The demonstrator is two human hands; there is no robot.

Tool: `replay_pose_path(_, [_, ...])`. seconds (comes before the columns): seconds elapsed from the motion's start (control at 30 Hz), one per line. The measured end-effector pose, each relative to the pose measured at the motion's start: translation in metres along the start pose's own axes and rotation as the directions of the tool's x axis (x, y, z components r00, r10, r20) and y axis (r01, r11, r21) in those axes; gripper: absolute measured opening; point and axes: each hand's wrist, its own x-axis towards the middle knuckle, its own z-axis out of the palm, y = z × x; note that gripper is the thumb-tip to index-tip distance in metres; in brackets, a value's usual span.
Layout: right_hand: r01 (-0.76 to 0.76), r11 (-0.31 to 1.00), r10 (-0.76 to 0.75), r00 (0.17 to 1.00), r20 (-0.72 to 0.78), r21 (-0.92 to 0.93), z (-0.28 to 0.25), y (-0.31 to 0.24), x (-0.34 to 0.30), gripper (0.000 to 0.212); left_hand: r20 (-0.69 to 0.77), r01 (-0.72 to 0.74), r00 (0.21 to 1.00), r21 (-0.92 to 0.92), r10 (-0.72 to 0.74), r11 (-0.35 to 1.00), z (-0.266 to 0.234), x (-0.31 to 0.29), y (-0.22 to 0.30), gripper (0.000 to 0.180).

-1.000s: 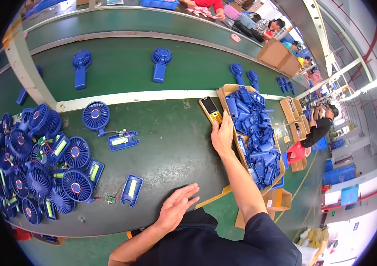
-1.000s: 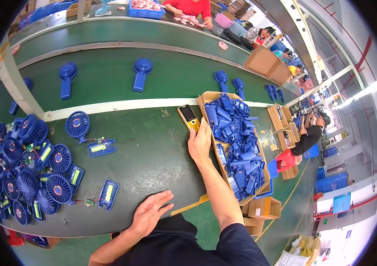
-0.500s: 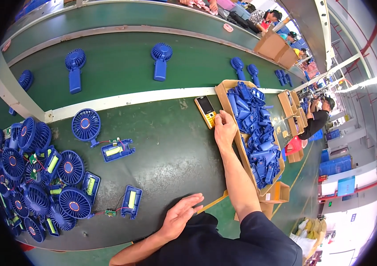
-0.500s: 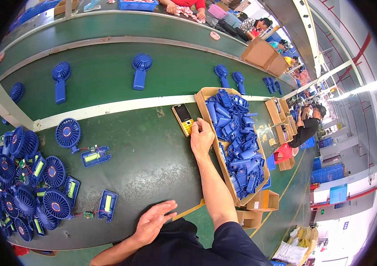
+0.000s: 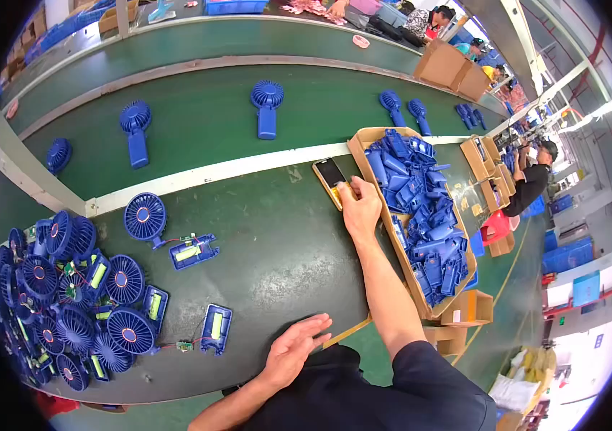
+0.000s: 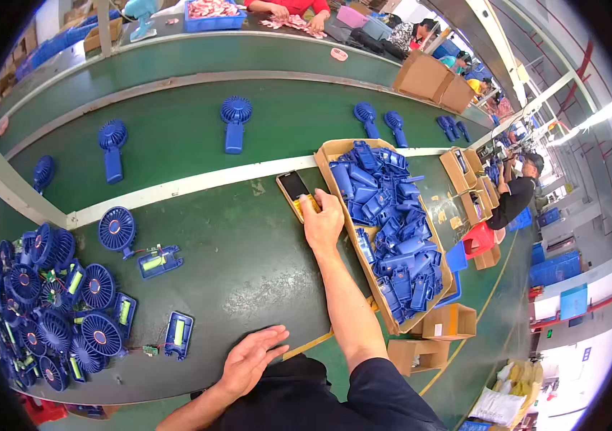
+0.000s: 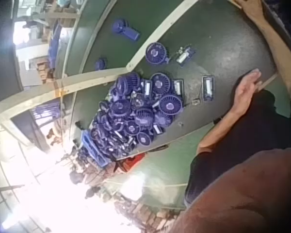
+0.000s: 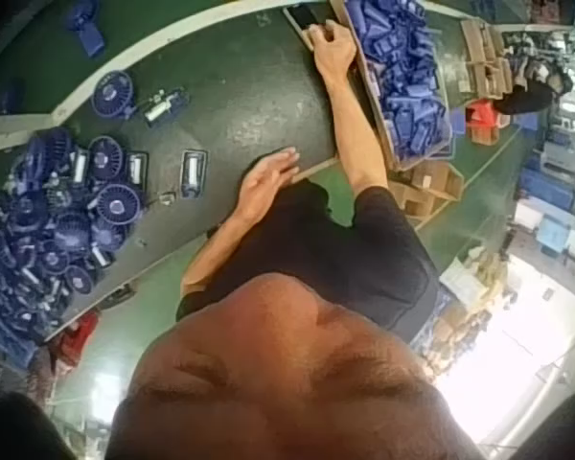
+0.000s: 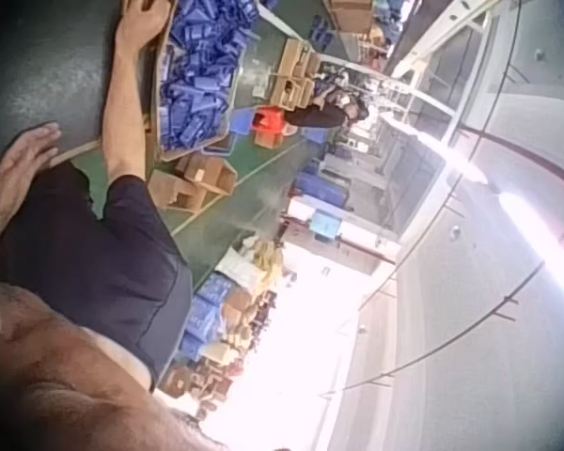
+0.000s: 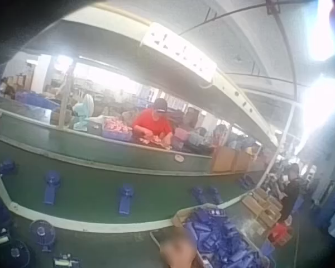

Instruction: The person assembles handheld fans by positioning internal circuit components into the handle bases, snapping casing covers onto the handles, testing the fan operation using the power button, and placing the assembled fans on the conveyor belt.

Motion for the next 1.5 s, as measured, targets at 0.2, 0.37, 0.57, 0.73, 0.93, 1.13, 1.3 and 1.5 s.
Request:
replay_pose_path(0.2, [0.225,0.964,-0.218,0.974,0.061,-0.144,-0.006,-0.017,-0.007,0.057,-0.039,-0.003,0.999,0.059,0.005,0.998,0.005,0.001,0.002,0.040])
replay_pose_path(0.37, [0.238,0.953,-0.233,0.971,0.046,-0.190,-0.005,-0.014,-0.010,0.057,-0.074,-0.020,0.997,0.120,0.029,0.993,0.011,0.003,0.001,0.040])
replay_pose_path(0.57, [0.197,0.960,-0.198,0.980,0.013,-0.198,-0.007,-0.011,-0.010,0.059,-0.124,-0.045,0.990,0.176,0.068,0.983,0.015,0.004,-0.003,0.039])
replay_pose_path(0.73, [0.156,0.972,-0.152,0.988,0.033,-0.177,-0.011,-0.010,-0.008,0.060,-0.147,-0.066,0.984,0.215,0.099,0.974,0.018,0.005,-0.008,0.037])
replay_pose_path(0.93, [0.191,0.961,-0.191,0.981,0.018,-0.198,-0.006,-0.015,-0.011,0.059,-0.192,-0.084,0.972,0.252,0.135,0.964,0.018,-0.001,-0.011,0.036])
replay_pose_path(1.13, [0.358,0.921,-0.379,0.914,-0.147,-0.153,-0.017,-0.011,-0.011,0.050,-0.252,0.025,0.963,0.454,0.101,0.891,0.027,-0.015,-0.011,0.031])
replay_pose_path(1.3, [0.386,0.896,-0.392,0.920,-0.017,0.221,-0.027,-0.045,-0.027,0.029,0.033,-0.028,0.892,0.999,0.451,-0.019,0.038,-0.009,0.080,0.031])
replay_pose_path(1.5, [0.516,0.762,-0.583,0.810,0.066,0.392,-0.005,-0.053,-0.048,0.018,0.180,0.379,0.687,0.738,0.704,-0.559,-0.035,0.040,0.235,0.057])
